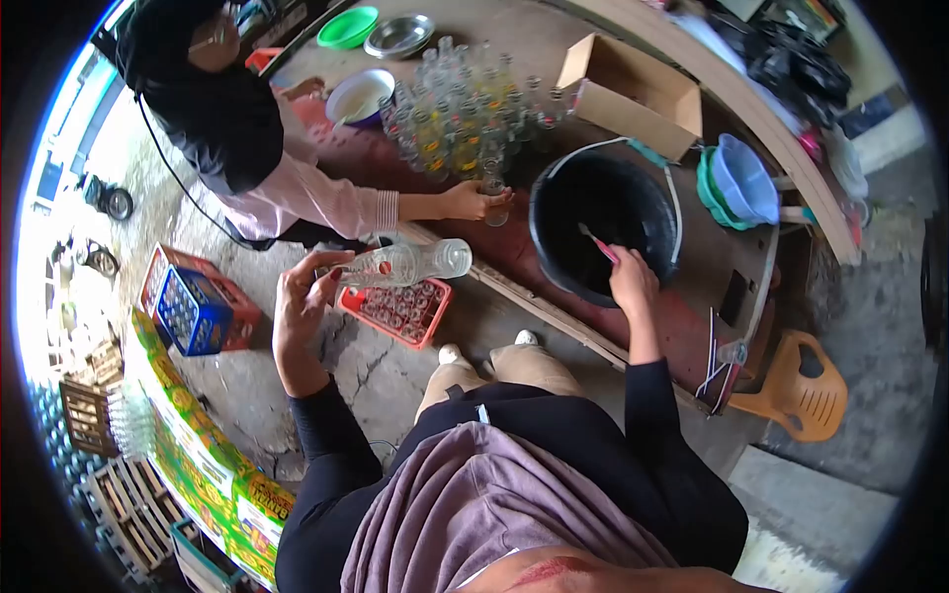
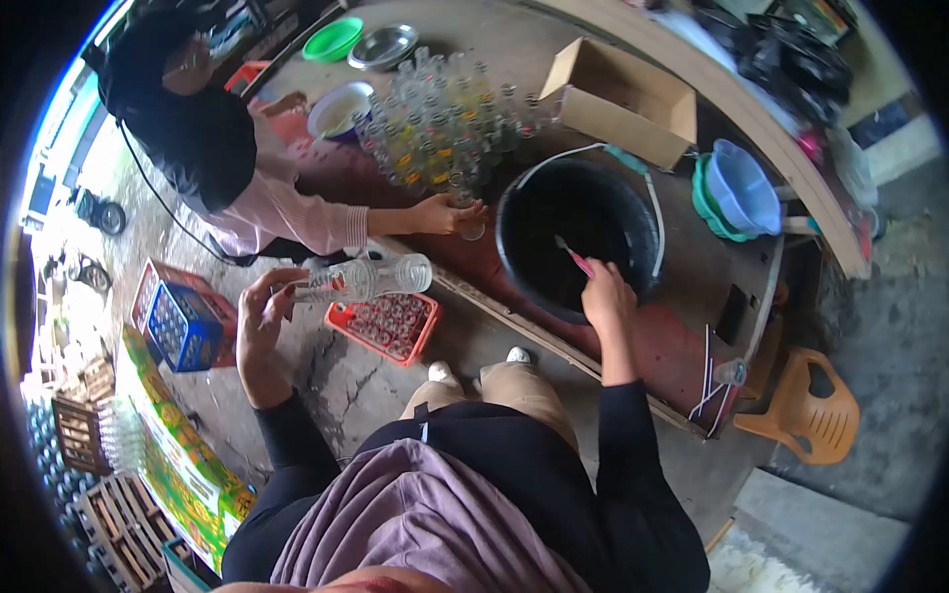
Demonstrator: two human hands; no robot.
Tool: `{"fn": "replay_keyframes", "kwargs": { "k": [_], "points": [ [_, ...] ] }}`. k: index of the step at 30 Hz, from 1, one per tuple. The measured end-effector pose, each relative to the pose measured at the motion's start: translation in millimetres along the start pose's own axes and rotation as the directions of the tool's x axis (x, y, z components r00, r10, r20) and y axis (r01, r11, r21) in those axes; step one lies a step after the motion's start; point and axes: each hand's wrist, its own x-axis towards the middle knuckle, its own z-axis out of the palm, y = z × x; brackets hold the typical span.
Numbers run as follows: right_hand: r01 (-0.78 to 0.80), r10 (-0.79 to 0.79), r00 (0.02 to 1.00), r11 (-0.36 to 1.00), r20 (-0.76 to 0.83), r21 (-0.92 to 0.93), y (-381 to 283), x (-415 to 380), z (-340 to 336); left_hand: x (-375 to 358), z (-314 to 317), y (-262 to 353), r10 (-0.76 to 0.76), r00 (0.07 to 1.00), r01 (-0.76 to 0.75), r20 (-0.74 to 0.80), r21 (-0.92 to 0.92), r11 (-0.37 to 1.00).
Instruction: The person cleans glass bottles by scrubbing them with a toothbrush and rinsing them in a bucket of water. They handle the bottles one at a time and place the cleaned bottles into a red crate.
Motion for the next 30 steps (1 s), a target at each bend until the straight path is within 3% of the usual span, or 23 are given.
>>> {"fn": "replay_keyframes", "kwargs": {
  "k": [1,2,3,6,9,11,13,15,17,21,23,25,26,27,30],
  "points": [
    [-0.007,0.007,1.0,1.0,-0.028,0.025,-6,8,5,18,-4,8,0.136,0.991,-0.136,-0.011,0.013,0.991],
    [0.072,-0.07,0.996,0.997,0.054,-0.025,-12,27,23,36,-7,15,0.103,0.995,-0.103,0.011,0.081,0.991],
    [0.048,-0.031,0.977,0.996,0.21,-0.073,41,-25,-13,5,42,66,0.088,0.995,-0.087,0.05,-0.026,0.996],
    [0.058,-0.071,0.989,0.994,-0.134,-0.095,40,3,-1,50,96,103,0.194,0.98,-0.193,0.05,-0.037,0.981],
    [0.089,-0.093,0.966,0.996,-0.241,-0.029,55,3,-16,81,158,127,0.232,0.969,-0.241,0.081,0.129,0.962],
    [0.066,-0.057,0.951,0.998,-0.303,0.02,62,-1,-30,93,201,139,0.331,0.938,-0.34,0.109,0.09,0.936],
    [0.041,-0.03,0.906,0.999,-0.422,0.017,69,-3,-42,119,251,102,0.487,0.869,-0.495,0.086,0.133,0.859],
    [0.041,-0.03,0.925,0.999,-0.379,0.02,77,-2,-43,127,281,92,0.321,0.922,-0.376,0.216,0.31,0.873],
    [0.068,-0.043,0.93,0.996,-0.364,0.056,77,-1,-45,132,305,81,0.325,0.915,-0.396,0.237,0.38,0.836],
    [0.072,-0.062,0.96,0.997,-0.273,0.028,76,8,-43,134,324,76,0.218,0.925,-0.336,0.31,0.401,0.853],
    [0.097,-0.084,0.95,0.995,-0.3,0.028,75,19,-31,134,330,72,0.196,0.925,-0.323,0.326,0.4,0.858],
    [-0.009,0.018,0.974,0.999,-0.224,0.04,68,26,-25,134,334,69,0.183,0.914,-0.321,0.362,0.369,0.872],
    [0.121,-0.129,0.982,0.991,-0.137,-0.059,74,25,-25,133,336,68,0.176,0.903,-0.318,0.391,0.336,0.886],
    [0.123,-0.129,0.983,0.991,-0.134,-0.055,75,24,-22,132,338,61,0.172,0.903,-0.317,0.393,0.34,0.885],
    [0.309,-0.281,0.93,0.947,-0.237,0.089,74,13,-25,132,350,30,0.183,0.91,-0.329,0.371,0.38,0.865]
  ]
}}
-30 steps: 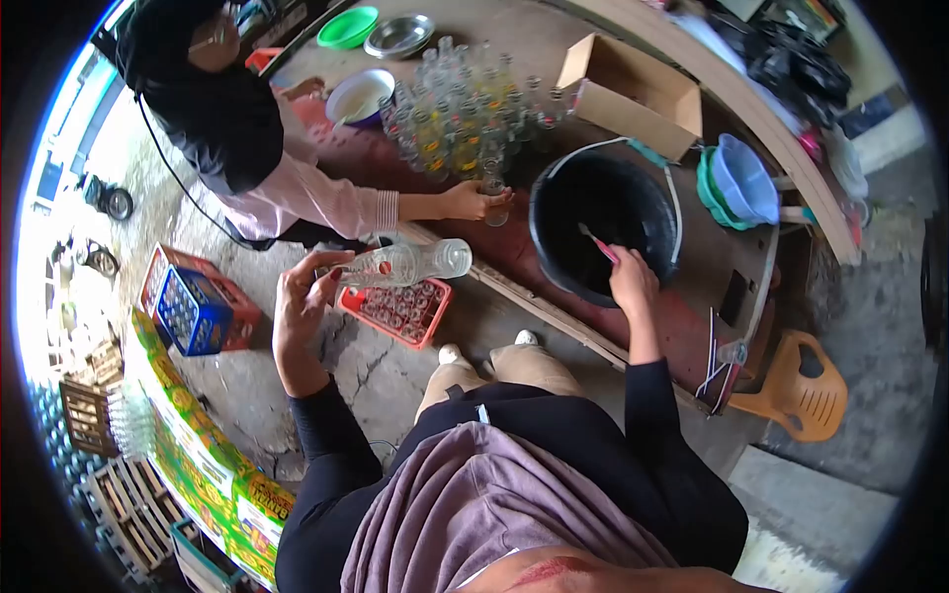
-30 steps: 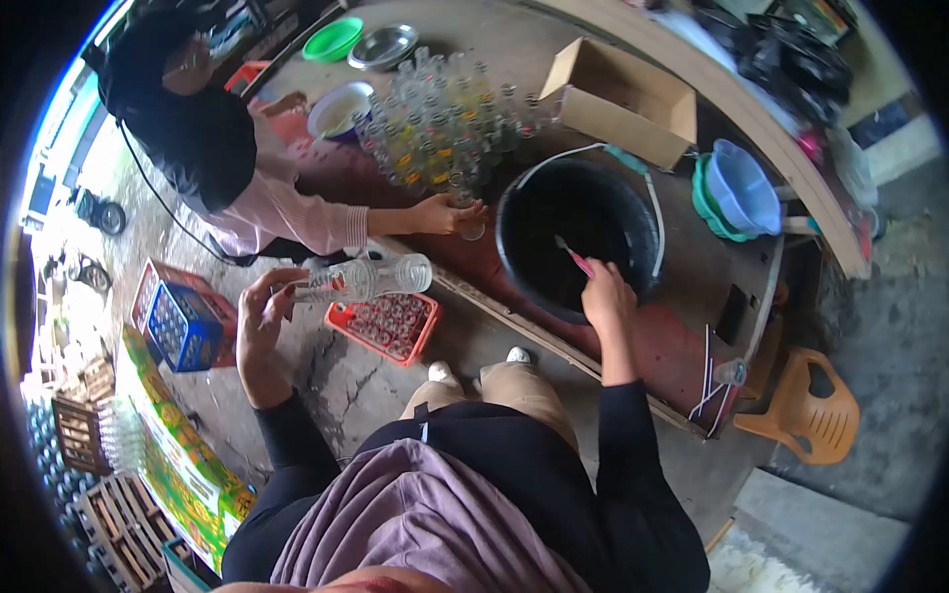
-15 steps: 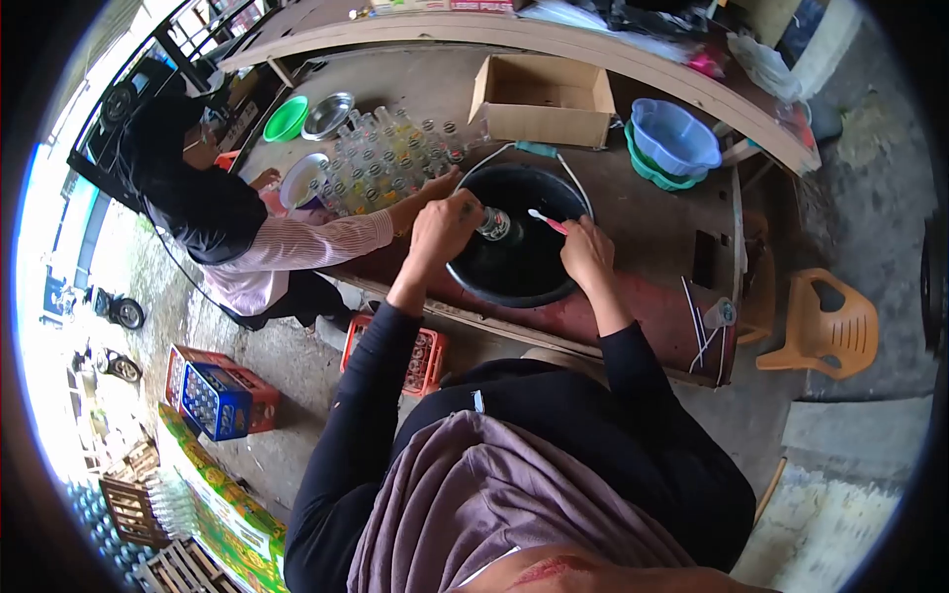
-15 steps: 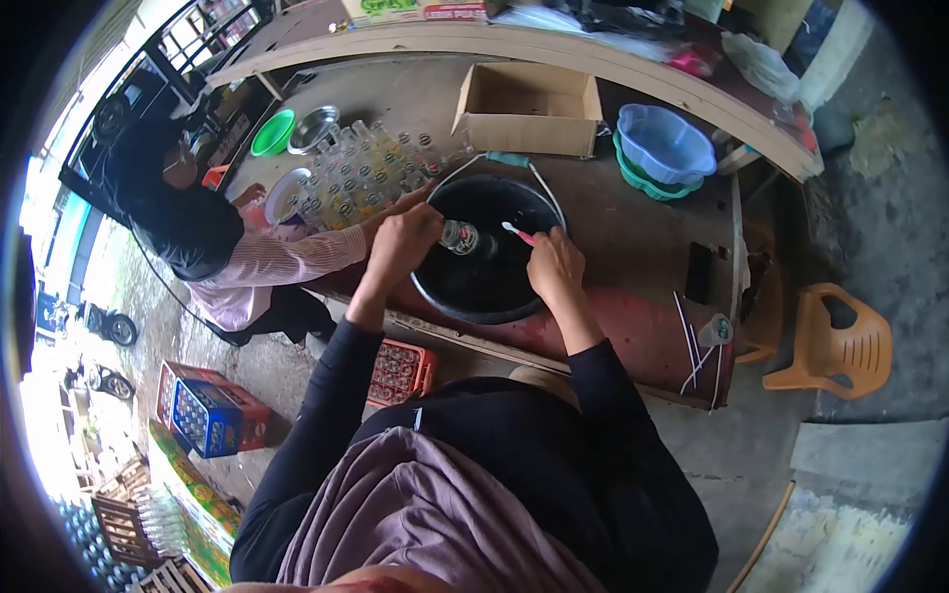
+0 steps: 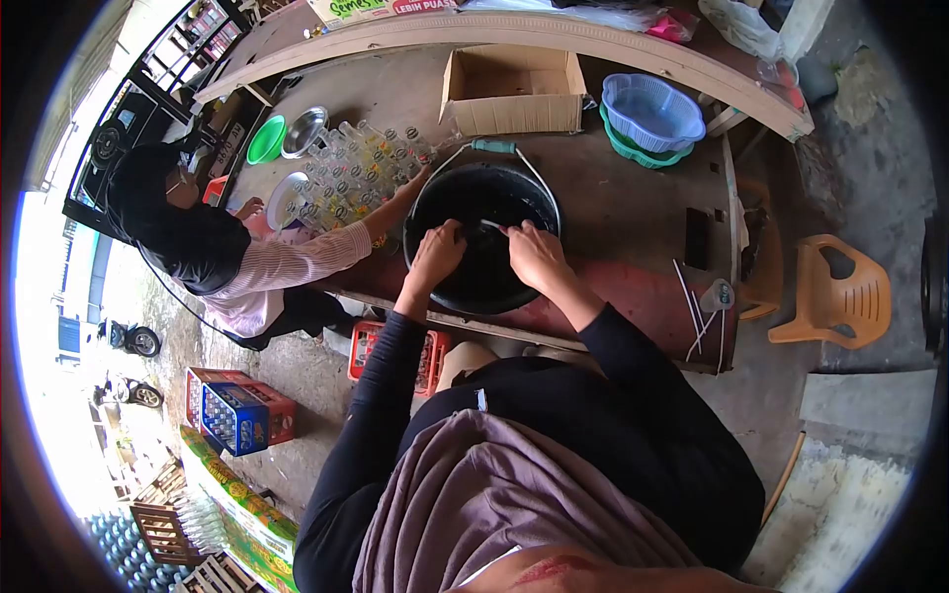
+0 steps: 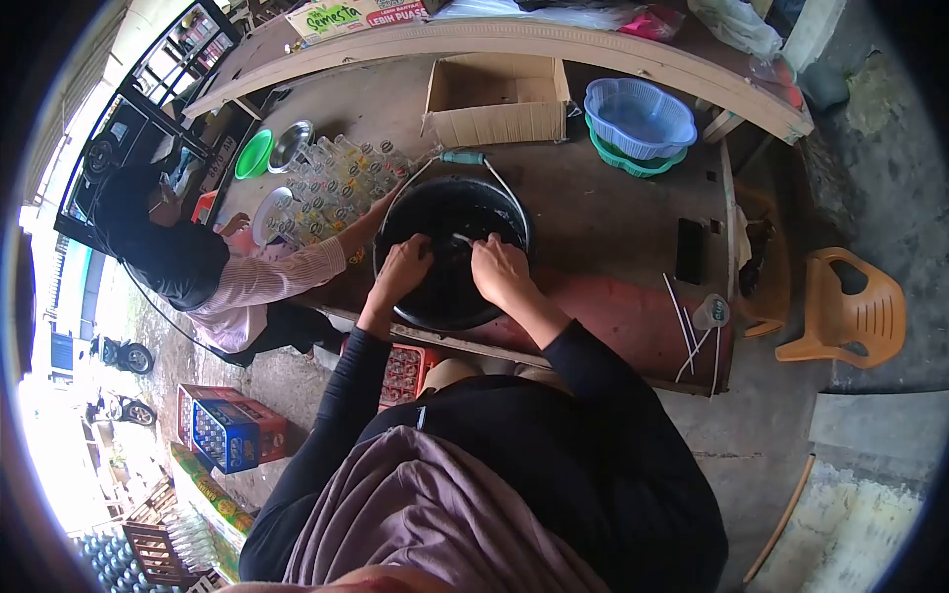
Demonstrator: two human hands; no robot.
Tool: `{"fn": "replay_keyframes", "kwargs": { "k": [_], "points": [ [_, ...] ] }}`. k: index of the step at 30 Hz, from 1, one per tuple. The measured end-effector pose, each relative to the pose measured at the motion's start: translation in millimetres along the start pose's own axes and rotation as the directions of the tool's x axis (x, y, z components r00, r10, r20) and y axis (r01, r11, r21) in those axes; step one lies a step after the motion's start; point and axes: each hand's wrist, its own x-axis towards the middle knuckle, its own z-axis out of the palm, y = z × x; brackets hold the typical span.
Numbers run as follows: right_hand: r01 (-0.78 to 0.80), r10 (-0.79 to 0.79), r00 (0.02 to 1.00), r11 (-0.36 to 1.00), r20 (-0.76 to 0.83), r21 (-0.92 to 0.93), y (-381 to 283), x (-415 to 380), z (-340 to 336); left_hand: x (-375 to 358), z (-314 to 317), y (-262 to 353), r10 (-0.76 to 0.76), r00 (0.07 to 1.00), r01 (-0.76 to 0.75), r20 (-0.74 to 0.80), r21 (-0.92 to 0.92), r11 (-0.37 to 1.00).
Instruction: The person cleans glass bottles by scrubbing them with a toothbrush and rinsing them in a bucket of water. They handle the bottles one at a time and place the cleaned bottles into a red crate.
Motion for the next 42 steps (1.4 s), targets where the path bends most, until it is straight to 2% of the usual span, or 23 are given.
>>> {"fn": "replay_keyframes", "kwargs": {
  "k": [2,5,7,8,9,11,12,15,17,18,20,21,23,26,27,29,31,33,35,36,40,41,42],
  "points": [
    [0.045,-0.045,0.999,0.997,-0.011,0.062,-18,-19,-17,-5,14,-15,0.04,0.997,-0.043,-0.069,-0.039,0.998],
    [0.081,-0.083,0.996,0.99,0.015,0.12,-23,-23,-13,-8,19,-20,0.004,0.999,-0.003,-0.038,0.035,0.999],
    [-0.134,0.129,0.986,0.99,0.106,0.044,-15,-11,5,-6,17,-10,-0.043,0.998,0.043,-0.047,-0.001,0.999],
    [-0.271,0.256,0.958,0.955,0.126,0.122,-3,0,28,-7,17,-8,-0.095,0.994,0.092,-0.056,-0.04,0.995],
    [-0.277,0.261,0.957,0.953,0.126,0.126,-6,-3,27,-9,19,-10,-0.092,0.994,0.09,-0.05,-0.037,0.995],
    [0.023,-0.023,1.0,0.998,-0.013,0.066,-18,-11,11,-8,23,-17,-0.014,0.988,0.011,-0.153,-0.022,1.0],
    [0.066,-0.067,0.998,0.993,0.011,0.099,-27,-15,2,-9,22,-18,-0.015,0.989,0.012,-0.148,-0.022,1.0],
    [-0.004,0.002,0.999,0.998,0.043,0.061,-28,-13,-1,-9,21,-16,-0.11,0.986,0.094,-0.127,-0.122,0.988],
    [-0.096,0.096,0.995,0.995,0.006,0.01,1,0,28,-11,17,-10,-0.126,0.987,0.12,-0.103,-0.059,0.991],
    [-0.113,0.114,0.992,0.993,0.056,-0.016,1,1,26,-11,17,-12,-0.125,0.986,0.12,-0.106,-0.06,0.991],
    [-0.037,0.036,0.998,0.999,0.044,0.026,-18,-9,3,-11,22,-17,-0.026,0.982,0.019,-0.19,-0.037,0.999],
    [0.03,-0.033,0.999,0.997,0.037,0.076,-31,-19,-8,-13,24,-19,-0.033,0.982,0.026,-0.186,-0.037,0.999],
    [0.038,-0.044,0.996,0.996,0.082,0.076,-38,-22,-14,-11,27,-20,-0.109,0.971,0.097,-0.212,-0.066,0.993],
    [-0.084,0.087,0.994,0.996,0.068,-0.039,-6,-7,19,-14,20,-5,-0.15,0.974,0.155,-0.171,0.012,0.988],
    [-0.14,0.145,0.982,0.989,0.12,-0.047,-4,-4,13,-13,23,-8,-0.15,0.973,0.153,-0.174,0.009,0.988],
    [-0.048,0.046,0.997,0.999,0.062,0.024,-21,-14,-6,-8,30,-18,-0.238,0.96,0.221,-0.145,-0.129,0.967],
    [0.101,-0.104,0.994,0.99,0.026,0.102,-32,-28,-12,-7,26,-16,-0.218,0.962,0.198,-0.165,-0.132,0.971],
    [-0.009,-0.001,0.995,0.995,0.099,0.096,-32,-27,-12,-8,23,-14,-0.195,0.963,0.171,-0.188,-0.137,0.976],
    [-0.116,0.112,0.989,0.992,0.091,0.041,-6,-16,9,-8,21,-10,-0.136,0.958,0.073,-0.254,-0.242,0.968],
    [-0.075,0.073,0.997,0.995,0.037,0.066,0,-17,11,-9,20,-9,-0.134,0.957,0.07,-0.257,-0.244,0.967],
    [0.058,-0.067,0.997,0.985,0.05,0.165,-38,-37,-18,-11,22,-9,-0.166,0.961,0.113,-0.223,-0.233,0.966],
    [0.058,-0.067,0.996,0.984,0.052,0.167,-36,-36,-15,-11,23,-9,-0.189,0.957,0.128,-0.218,-0.263,0.956],
    [-0.018,0.012,0.998,0.995,0.058,0.101,-30,-31,-8,-12,24,-10,-0.19,0.957,0.129,-0.22,-0.266,0.955]
  ]
}}
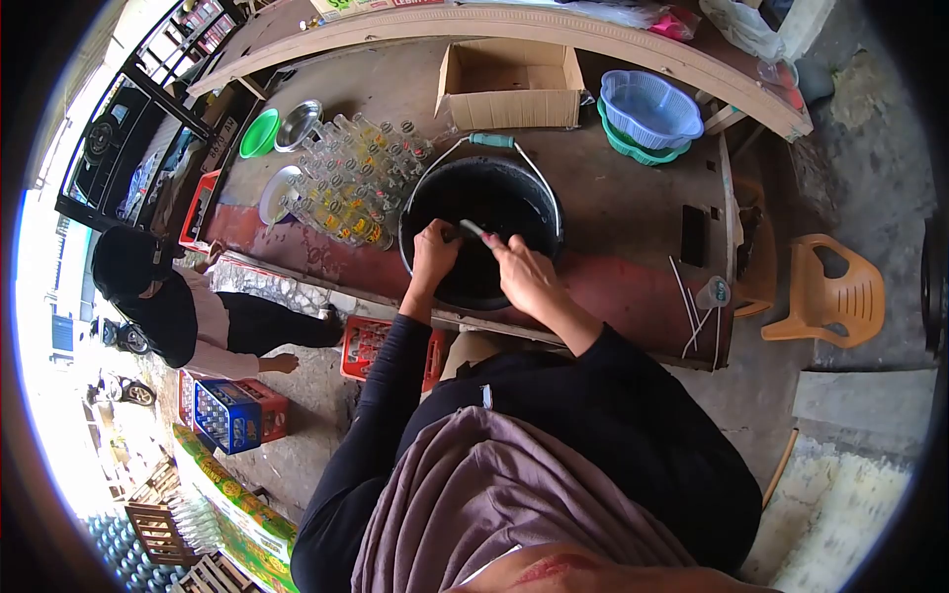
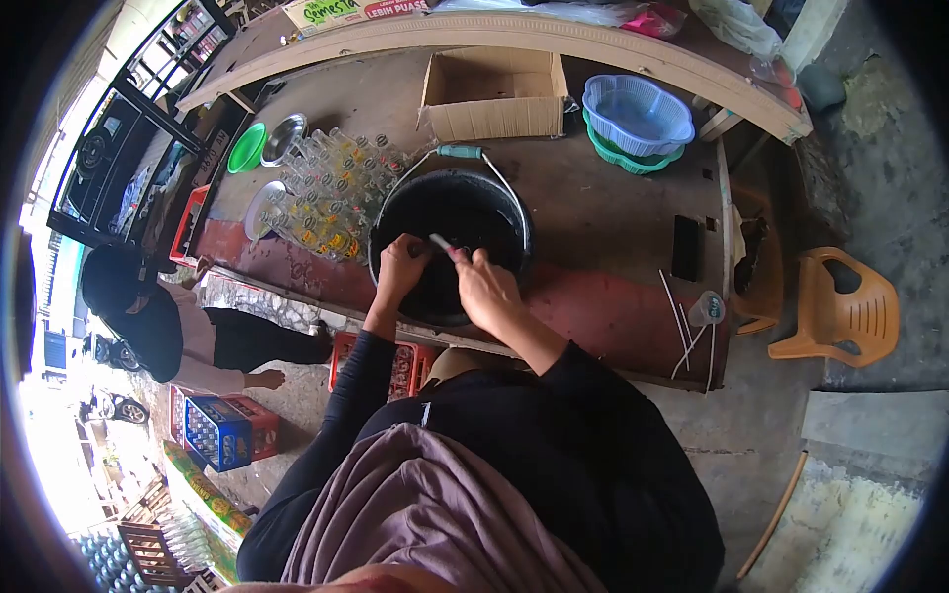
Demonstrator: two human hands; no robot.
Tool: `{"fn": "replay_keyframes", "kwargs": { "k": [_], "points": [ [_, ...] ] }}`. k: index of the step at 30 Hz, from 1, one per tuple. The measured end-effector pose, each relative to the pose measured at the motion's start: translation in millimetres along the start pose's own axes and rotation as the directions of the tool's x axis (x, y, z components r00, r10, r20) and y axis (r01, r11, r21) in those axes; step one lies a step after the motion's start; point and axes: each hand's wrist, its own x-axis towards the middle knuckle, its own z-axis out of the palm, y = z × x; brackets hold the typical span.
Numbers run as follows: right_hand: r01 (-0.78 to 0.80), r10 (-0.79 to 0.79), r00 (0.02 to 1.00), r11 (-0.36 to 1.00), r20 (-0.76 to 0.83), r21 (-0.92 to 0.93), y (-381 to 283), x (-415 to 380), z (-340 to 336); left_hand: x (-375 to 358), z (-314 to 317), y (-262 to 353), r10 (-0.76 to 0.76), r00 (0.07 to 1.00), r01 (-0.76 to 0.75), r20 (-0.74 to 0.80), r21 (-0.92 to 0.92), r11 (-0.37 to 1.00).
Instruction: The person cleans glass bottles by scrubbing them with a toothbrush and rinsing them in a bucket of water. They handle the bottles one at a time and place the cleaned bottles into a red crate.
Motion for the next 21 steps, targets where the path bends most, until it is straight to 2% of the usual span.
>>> {"fn": "replay_keyframes", "kwargs": {
  "k": [1,3,5,6,8,10,12,13,15,16,18,20,21],
  "points": [
    [-0.078,0.078,0.997,0.995,-0.01,-0.064,9,7,6,1,0,0,0.012,1.0,-0.013,0.016,0.021,1.0],
    [-0.088,0.09,0.996,0.993,0.024,-0.08,18,12,10,4,0,-3,0.031,0.999,-0.033,0.03,0.043,0.999],
    [0.015,-0.015,1.0,1.0,-0.019,0.011,-3,2,-1,5,4,-10,0.178,0.984,-0.177,-0.03,0.036,0.984],
    [0.047,-0.046,0.999,0.999,-0.027,0.028,-11,-4,-3,2,0,-4,0.175,0.984,-0.174,-0.023,0.039,0.984],
    [0.057,-0.057,0.998,0.998,-0.001,0.027,-12,-6,-2,-1,-9,18,-0.048,0.996,0.041,0.07,0.089,0.995],
    [0.068,-0.068,0.998,0.998,0.0,-0.01,1,2,7,2,-4,5,-0.003,0.999,-0.002,0.05,0.094,0.996],
    [-0.047,0.042,0.998,0.992,-0.044,-0.116,4,7,6,5,1,-2,0.043,0.999,-0.046,0.033,0.1,0.994],
    [-0.051,0.046,0.998,0.992,-0.044,-0.113,3,4,4,3,3,-1,0.06,0.998,-0.057,-0.013,0.152,0.987],
    [0.119,-0.125,0.989,0.99,-0.084,-0.07,-1,-2,-4,3,2,4,0.083,0.995,-0.069,-0.059,0.203,0.977],
    [0.1,-0.101,0.994,0.993,-0.028,-0.057,-5,-4,-7,0,0,8,0.025,1.0,-0.023,-0.003,0.25,0.968],
    [0.039,-0.045,0.997,0.994,-0.06,-0.102,6,5,7,-2,-4,14,-0.041,0.998,0.025,0.049,0.298,0.954],
    [-0.054,0.037,0.995,0.981,-0.097,-0.186,24,19,24,3,-7,20,-0.252,0.953,0.232,0.168,0.133,0.964],
    [-0.052,0.033,0.994,0.98,-0.102,-0.19,21,18,20,5,-4,11,-0.247,0.955,0.227,0.163,0.131,0.965]
  ]
}}
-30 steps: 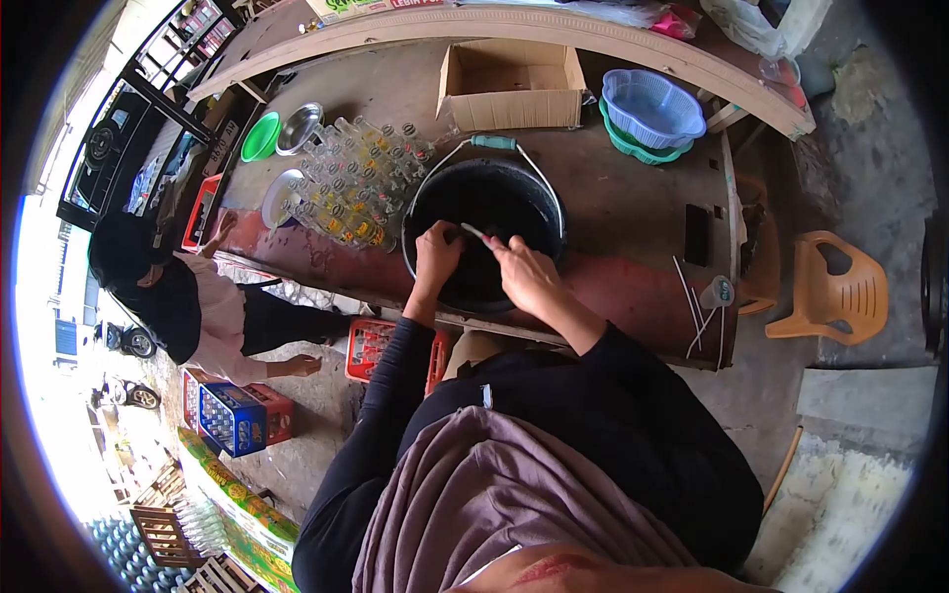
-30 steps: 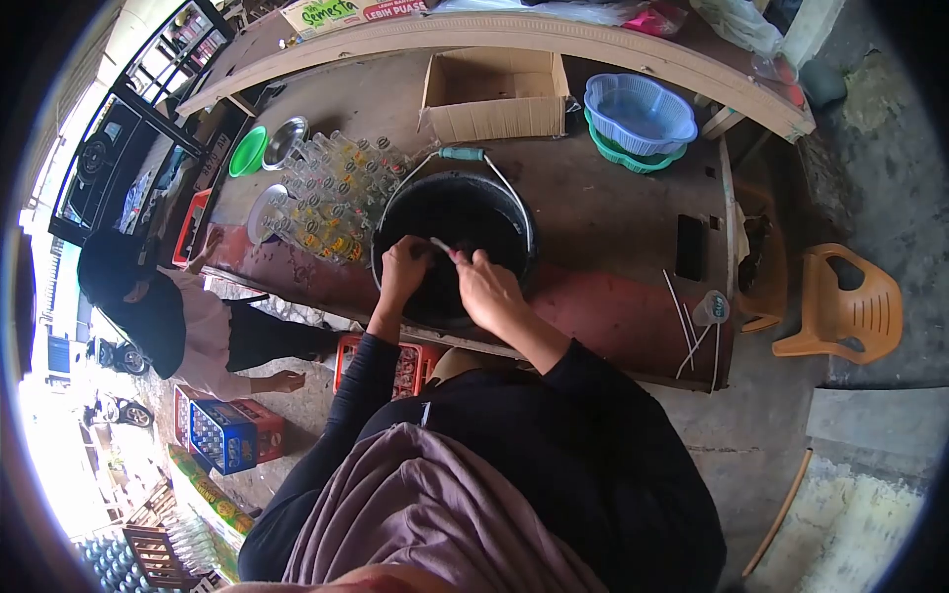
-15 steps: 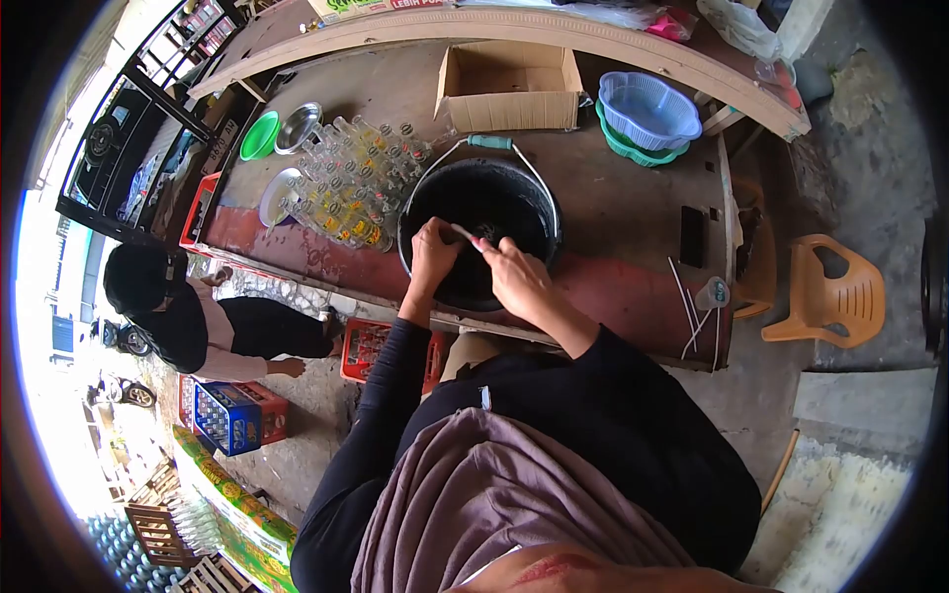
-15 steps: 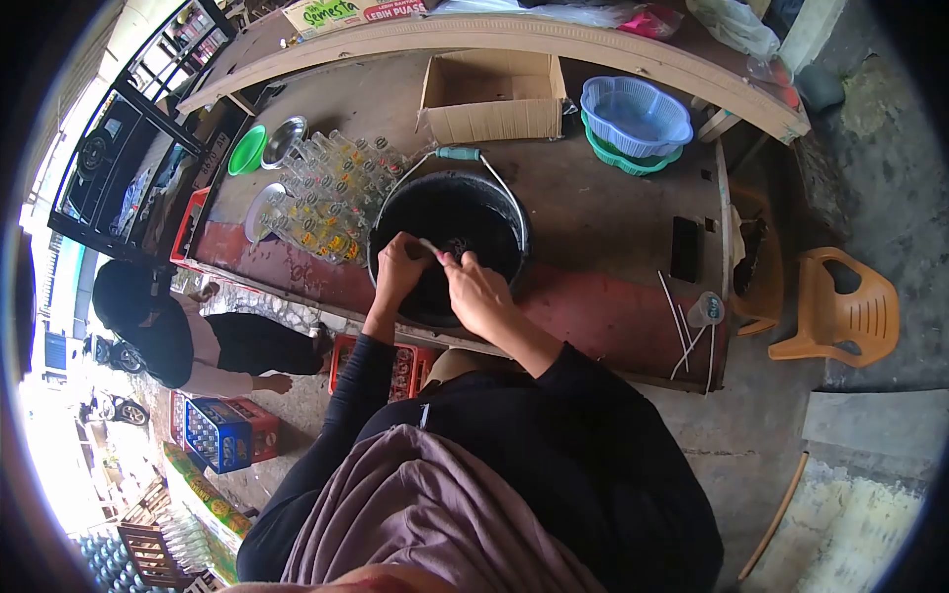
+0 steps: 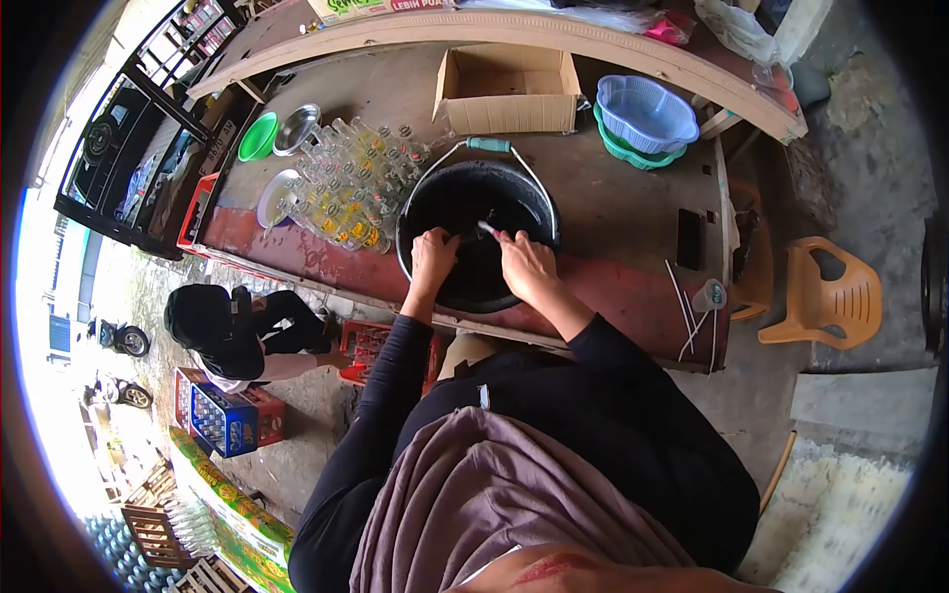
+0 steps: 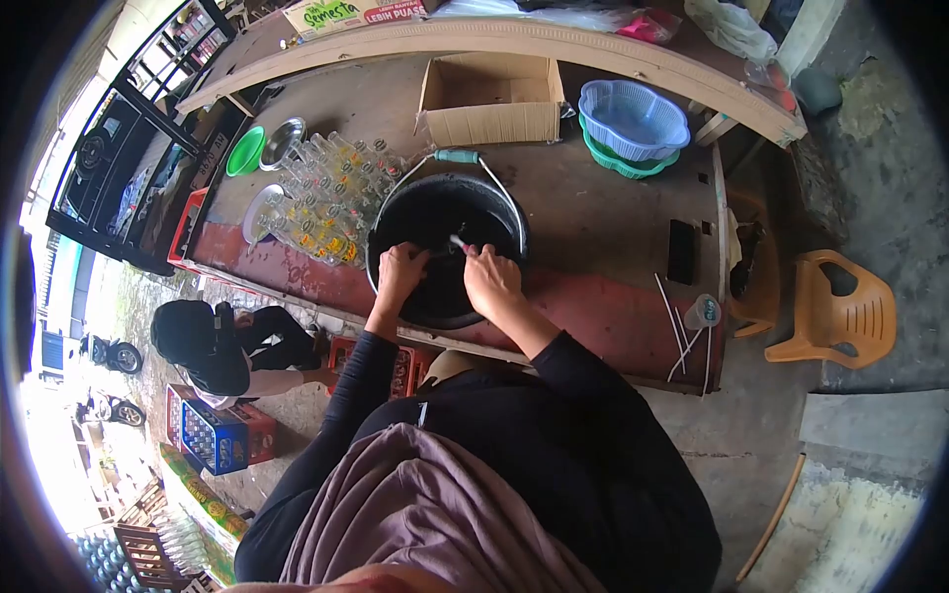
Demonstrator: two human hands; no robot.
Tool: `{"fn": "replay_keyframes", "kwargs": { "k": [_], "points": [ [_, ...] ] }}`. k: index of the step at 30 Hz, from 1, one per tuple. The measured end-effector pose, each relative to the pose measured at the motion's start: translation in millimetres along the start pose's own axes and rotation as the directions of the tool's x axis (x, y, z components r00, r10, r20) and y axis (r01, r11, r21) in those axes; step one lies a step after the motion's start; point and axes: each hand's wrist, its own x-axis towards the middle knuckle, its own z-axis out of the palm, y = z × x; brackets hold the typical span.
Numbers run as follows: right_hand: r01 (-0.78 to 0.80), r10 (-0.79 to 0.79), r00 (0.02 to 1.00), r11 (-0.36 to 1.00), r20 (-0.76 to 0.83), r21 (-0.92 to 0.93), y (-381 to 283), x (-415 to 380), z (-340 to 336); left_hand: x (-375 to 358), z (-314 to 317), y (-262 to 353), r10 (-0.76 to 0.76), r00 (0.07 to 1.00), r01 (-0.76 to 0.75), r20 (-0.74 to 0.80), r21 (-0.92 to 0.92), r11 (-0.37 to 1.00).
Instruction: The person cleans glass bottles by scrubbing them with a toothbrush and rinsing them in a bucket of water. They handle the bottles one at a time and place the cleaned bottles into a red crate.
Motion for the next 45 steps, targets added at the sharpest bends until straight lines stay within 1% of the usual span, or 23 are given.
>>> {"fn": "replay_keyframes", "kwargs": {
  "k": [2,3,5,8,11,12,14,16,18,20,22,23,24,26,29,30,33,35,36,38,41,43,45],
  "points": [
    [0.139,-0.141,0.99,0.987,0.017,0.08,-9,-7,-14,11,13,-24,0.11,0.984,-0.106,-0.141,0.036,0.994],
    [0.141,-0.146,0.989,0.979,0.024,0.147,-12,-11,-14,9,12,-24,0.107,0.984,-0.102,-0.14,0.037,0.994],
    [0.095,-0.1,0.994,0.989,0.041,0.11,-11,-8,-14,6,11,-23,0.248,0.934,-0.234,-0.256,0.086,0.968],
    [0.025,-0.026,1.0,0.999,0.017,0.042,8,3,3,5,8,-21,0.294,0.918,-0.29,-0.268,0.057,0.955],
    [0.152,-0.151,0.988,0.979,-0.021,0.135,-10,-7,-18,11,11,-22,0.208,0.939,-0.209,-0.273,0.025,0.978],
    [0.15,-0.149,0.989,0.979,-0.018,0.14,-11,-8,-15,11,12,-26,0.205,0.941,-0.205,-0.269,0.029,0.978],
    [0.124,-0.125,0.992,0.983,0.001,0.134,-7,-5,-9,12,14,-31,0.271,0.895,-0.273,-0.355,0.044,0.961],
    [0.051,-0.051,0.999,0.997,-0.003,0.066,2,2,-2,11,16,-31,0.273,0.894,-0.26,-0.355,0.086,0.962],
    [0.071,-0.071,0.997,0.989,-0.004,0.132,0,-1,-3,11,13,-24,0.284,0.89,-0.252,-0.358,0.133,0.958],
    [0.17,-0.175,0.985,0.967,0.006,0.192,-14,-9,-18,0,5,-12,0.231,0.945,-0.215,-0.23,0.092,0.972],
    [0.148,-0.155,0.987,0.976,0.034,0.158,-16,-11,-16,3,5,-17,0.198,0.962,-0.187,-0.188,0.075,0.979],
    [0.079,-0.084,0.996,0.989,0.042,0.123,-10,-6,-7,5,6,-18,0.169,0.974,-0.162,-0.154,0.056,0.985],
    [0.012,-0.015,0.999,0.996,0.044,0.086,-6,1,-4,4,6,-17,0.168,0.973,-0.162,-0.156,0.052,0.985],
    [0.029,-0.032,0.998,0.998,0.046,0.06,2,3,3,2,4,-14,0.218,0.951,-0.223,-0.218,0.0,0.975],
    [0.191,-0.197,0.98,0.964,0.012,0.182,-15,-9,-14,8,12,-21,0.186,0.951,-0.18,-0.248,0.044,0.983],
    [0.195,-0.201,0.979,0.963,0.017,0.184,-15,-8,-12,7,12,-24,0.18,0.951,-0.174,-0.251,0.043,0.984],
    [0.0,-0.007,0.993,0.998,0.121,0.057,-4,5,-5,7,12,-25,0.214,0.938,-0.193,-0.273,0.102,0.976],
    [0.057,-0.068,0.995,0.989,0.077,0.136,-1,2,-4,3,6,-18,0.232,0.95,-0.227,-0.208,0.045,0.973],
    [0.101,-0.115,0.992,0.974,0.057,0.201,-6,-2,-10,2,7,-17,0.22,0.95,-0.216,-0.22,0.042,0.976],
    [0.162,-0.179,0.983,0.958,0.051,0.236,-12,-5,-10,4,5,-12,0.038,0.993,-0.041,-0.113,-0.028,0.999],
    [-0.008,0.003,0.991,0.999,0.133,0.034,-6,1,-3,1,3,-10,0.044,0.99,-0.058,-0.135,-0.104,0.993],
    [0.023,-0.029,0.995,0.998,0.095,0.062,-2,2,-9,5,4,-12,0.056,0.985,-0.078,-0.166,-0.135,0.988],
    [0.064,-0.074,0.992,0.993,0.104,0.099,-7,-3,-17,6,8,-24,0.209,0.939,-0.221,-0.272,-0.014,0.975]
  ]
}}
